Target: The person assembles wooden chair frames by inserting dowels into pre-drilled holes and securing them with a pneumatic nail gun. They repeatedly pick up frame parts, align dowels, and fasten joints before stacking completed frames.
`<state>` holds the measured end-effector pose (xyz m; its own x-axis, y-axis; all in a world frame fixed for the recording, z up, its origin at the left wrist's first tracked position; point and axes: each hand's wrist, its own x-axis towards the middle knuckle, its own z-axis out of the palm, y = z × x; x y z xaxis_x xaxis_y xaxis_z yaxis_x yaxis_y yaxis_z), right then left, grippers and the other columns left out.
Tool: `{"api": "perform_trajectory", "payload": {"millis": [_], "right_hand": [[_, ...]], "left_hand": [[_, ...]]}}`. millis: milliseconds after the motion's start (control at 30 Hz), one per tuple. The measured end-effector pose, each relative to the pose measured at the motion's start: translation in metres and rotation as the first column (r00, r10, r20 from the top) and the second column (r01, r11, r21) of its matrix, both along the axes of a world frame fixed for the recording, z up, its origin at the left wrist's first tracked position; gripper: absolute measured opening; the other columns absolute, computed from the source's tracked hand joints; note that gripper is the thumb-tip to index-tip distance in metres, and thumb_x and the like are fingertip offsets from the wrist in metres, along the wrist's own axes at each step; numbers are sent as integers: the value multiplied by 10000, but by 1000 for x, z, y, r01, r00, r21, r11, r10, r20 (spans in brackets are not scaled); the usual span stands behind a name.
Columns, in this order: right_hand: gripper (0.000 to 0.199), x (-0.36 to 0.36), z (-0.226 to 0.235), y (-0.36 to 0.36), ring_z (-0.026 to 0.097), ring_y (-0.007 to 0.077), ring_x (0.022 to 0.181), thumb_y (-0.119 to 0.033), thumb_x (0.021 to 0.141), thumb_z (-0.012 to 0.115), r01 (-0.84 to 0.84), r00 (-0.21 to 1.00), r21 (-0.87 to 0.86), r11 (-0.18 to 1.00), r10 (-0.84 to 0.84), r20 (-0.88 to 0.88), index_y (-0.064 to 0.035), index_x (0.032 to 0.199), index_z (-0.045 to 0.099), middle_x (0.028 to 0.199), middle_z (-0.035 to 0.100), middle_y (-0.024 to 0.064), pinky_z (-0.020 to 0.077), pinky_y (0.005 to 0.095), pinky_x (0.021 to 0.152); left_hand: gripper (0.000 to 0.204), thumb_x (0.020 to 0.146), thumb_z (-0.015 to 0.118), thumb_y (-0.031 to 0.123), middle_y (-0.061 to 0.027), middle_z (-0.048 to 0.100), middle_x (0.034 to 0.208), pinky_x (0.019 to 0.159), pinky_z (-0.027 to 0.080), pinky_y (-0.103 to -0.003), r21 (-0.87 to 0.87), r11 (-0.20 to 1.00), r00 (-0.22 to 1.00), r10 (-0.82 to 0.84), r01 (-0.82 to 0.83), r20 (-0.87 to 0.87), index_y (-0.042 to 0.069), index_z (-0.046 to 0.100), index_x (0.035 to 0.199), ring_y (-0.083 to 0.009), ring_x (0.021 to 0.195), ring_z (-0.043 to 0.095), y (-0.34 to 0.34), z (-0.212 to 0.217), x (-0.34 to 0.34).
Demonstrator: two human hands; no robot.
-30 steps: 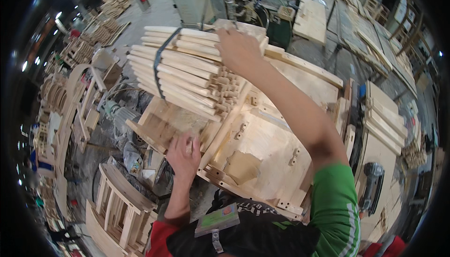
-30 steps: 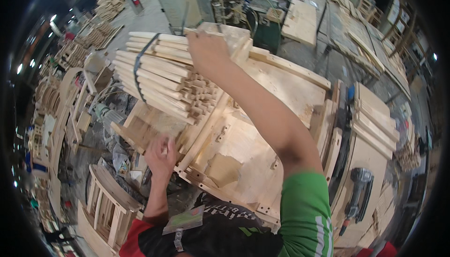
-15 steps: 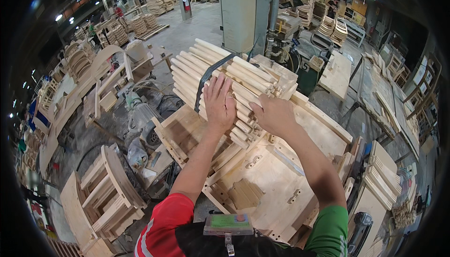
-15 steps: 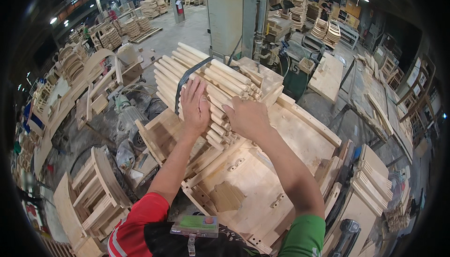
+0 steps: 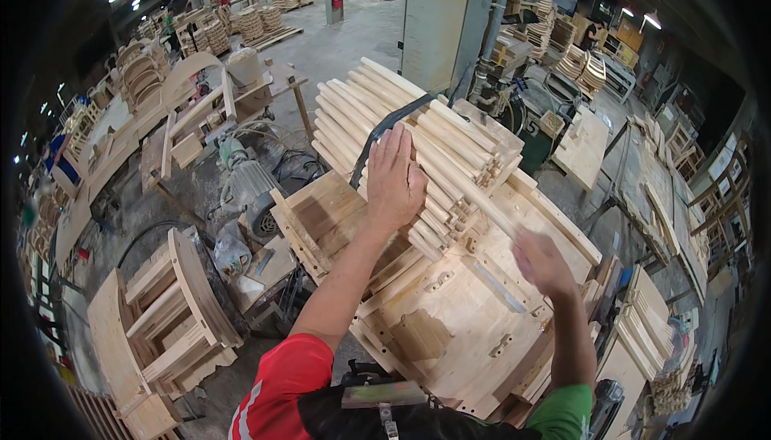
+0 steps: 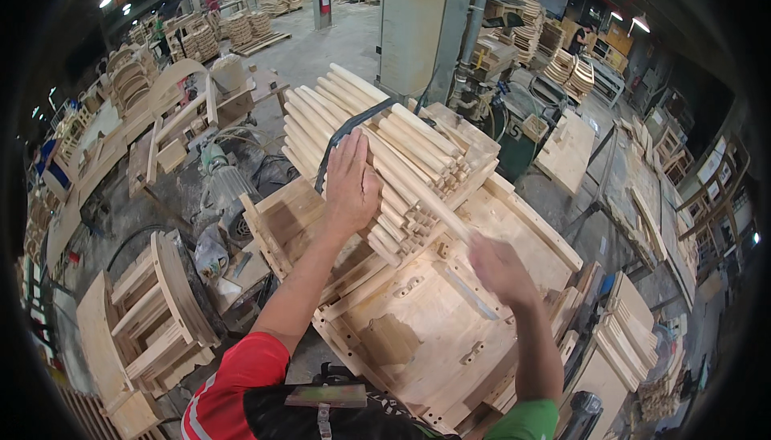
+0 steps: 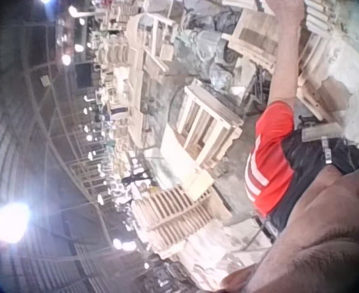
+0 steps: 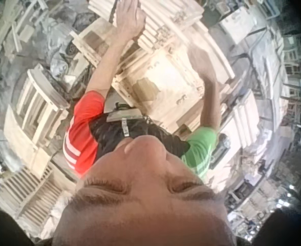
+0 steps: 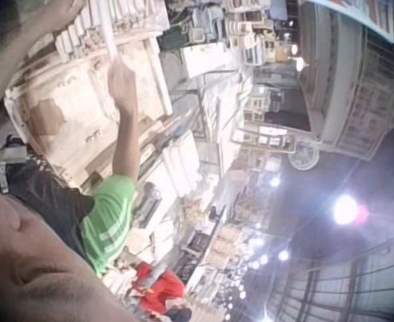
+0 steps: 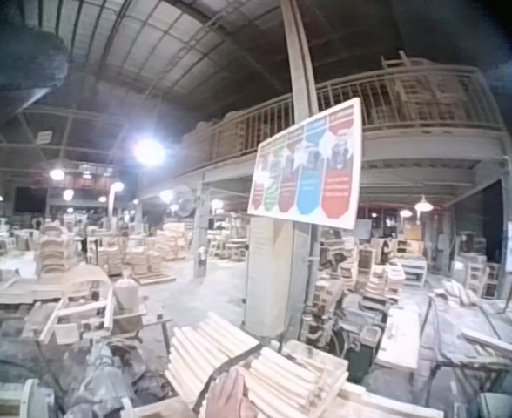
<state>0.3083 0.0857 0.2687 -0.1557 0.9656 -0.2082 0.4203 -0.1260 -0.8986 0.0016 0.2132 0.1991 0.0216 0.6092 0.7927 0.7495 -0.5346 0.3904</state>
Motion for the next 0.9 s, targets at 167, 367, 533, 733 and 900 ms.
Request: {"api": "perform_trajectory", "payload": {"millis": [167,367,533,733,900], "right_hand": [[471,86,-2,-130,497,90,609,-391,1134,529,268,948,250,930,-301,103,-51,811,568,695,525,-5,394,284,562],[499,129,-95,-280,570,132,549,-508,1118,573,555,821,100,826,-524,-227,-39,949,606,684,568,35,469,283,527],[484,116,-113,-330,638,139,666,-472,1121,587,528,836,-91,845,-535,-121,-5,1005,637,752,622,51,540,304,648],[242,107,-125,-311,726,311,877,-230,1035,649,331,847,-151,931,-223,483,-22,1133,722,890,719,139,552,417,793],[319,51,-165,-212,714,399,928,-193,946,762,231,689,233,945,-328,647,-99,1248,720,992,721,146,557,499,792]], "left_hand": [[572,996,549,161,-278,511,1585,1266,305,-583,57,997,997,52,-55,64,-62,517,1522,-455,1498,449,-9,-1,-3],[292,1021,622,90,-142,750,1150,863,575,-435,31,970,949,-244,243,199,-7,698,1285,-345,1002,731,-117,-26,57],[380,1092,667,332,-102,777,1092,733,612,-307,-454,-1,452,-107,891,886,-4,677,1270,-186,908,749,-187,-79,116],[445,1107,651,403,-139,759,1115,785,672,-341,-360,-199,409,342,911,846,-3,622,1286,-200,907,767,-183,-158,154],[410,1097,667,389,-149,766,1082,783,688,-349,-293,-139,322,502,946,802,-2,649,1221,-219,879,779,-173,-200,174]]}}
